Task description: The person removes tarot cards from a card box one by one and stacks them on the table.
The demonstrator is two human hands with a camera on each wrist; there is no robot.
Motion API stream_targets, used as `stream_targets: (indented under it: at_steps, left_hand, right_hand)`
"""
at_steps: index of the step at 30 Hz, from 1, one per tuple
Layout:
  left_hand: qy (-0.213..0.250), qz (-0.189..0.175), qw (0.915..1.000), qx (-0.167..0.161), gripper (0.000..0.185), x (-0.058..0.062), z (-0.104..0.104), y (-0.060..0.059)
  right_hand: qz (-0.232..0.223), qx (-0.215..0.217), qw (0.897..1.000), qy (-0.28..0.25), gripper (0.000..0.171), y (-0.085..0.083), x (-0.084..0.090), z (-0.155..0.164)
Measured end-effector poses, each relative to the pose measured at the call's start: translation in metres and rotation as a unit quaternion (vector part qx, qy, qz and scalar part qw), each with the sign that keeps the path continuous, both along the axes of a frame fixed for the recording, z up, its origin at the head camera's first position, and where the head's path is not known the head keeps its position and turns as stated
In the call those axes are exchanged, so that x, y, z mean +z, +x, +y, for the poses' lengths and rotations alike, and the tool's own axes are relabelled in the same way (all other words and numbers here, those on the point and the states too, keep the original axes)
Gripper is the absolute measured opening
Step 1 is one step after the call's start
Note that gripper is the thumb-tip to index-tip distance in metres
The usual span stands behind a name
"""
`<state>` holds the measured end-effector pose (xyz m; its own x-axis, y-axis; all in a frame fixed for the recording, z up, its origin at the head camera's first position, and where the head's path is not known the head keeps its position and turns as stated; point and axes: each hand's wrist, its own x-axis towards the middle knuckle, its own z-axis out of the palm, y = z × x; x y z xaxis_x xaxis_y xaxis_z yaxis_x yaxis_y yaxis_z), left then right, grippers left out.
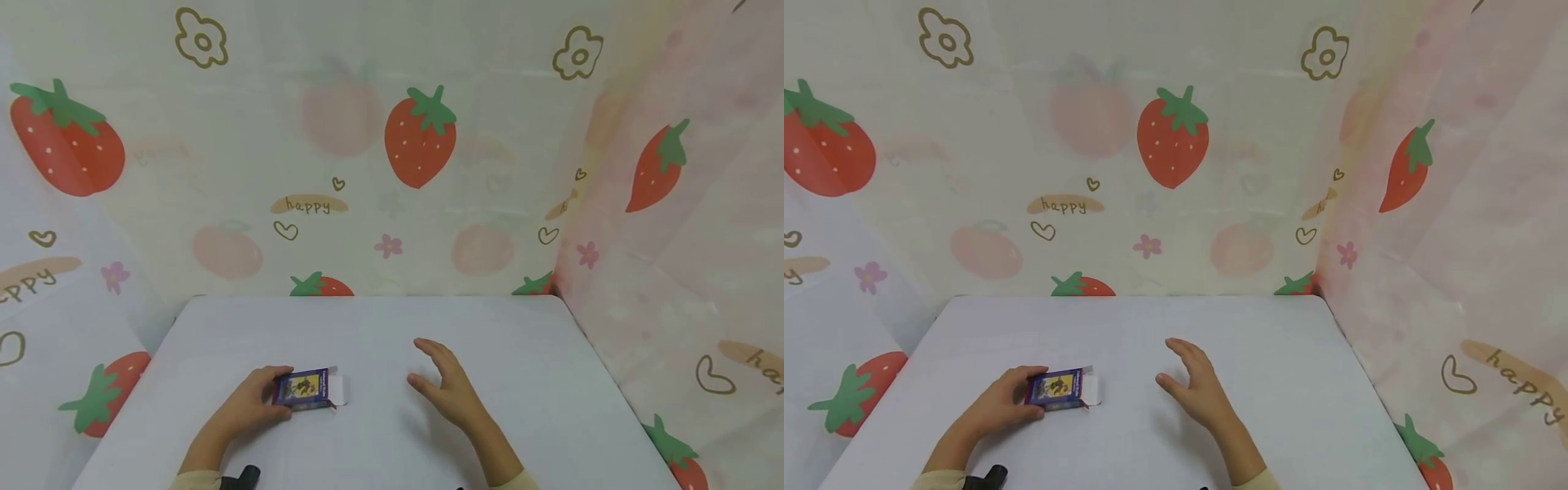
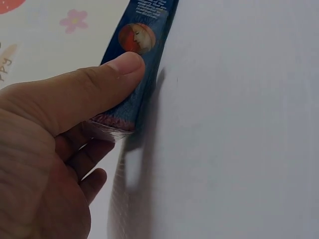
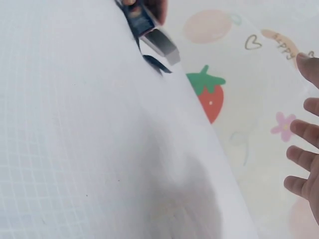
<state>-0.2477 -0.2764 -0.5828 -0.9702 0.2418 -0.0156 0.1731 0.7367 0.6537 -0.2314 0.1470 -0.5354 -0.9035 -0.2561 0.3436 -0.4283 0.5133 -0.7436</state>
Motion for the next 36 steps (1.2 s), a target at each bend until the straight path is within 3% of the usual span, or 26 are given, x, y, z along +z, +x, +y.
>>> stream_targets:
  at_steps: [9,20,27,36]
  left_hand:
    - [0.053,0.079,0.9952,-0.021,0.082,0.005,0.017,-0.003]
    - [0.107,0.069,0.9919,0.004,0.081,0.009,0.048,-0.004]
    - [0.141,0.091,0.9857,0.000,0.080,0.015,0.068,-0.003]
    - [0.185,0.111,0.9765,0.010,0.079,0.007,0.081,0.002]
  right_hand:
    - [0.013,-0.012,1.000,-0.003,0.059,0.002,0.001,0.002]
    - [0.041,-0.003,0.999,-0.005,0.051,0.002,0.007,0.002]
    - [0.055,-0.006,0.998,-0.002,0.043,-0.002,0.014,-0.001]
    - [0.014,0.012,1.000,-0.004,0.036,-0.004,0.023,-0.011]
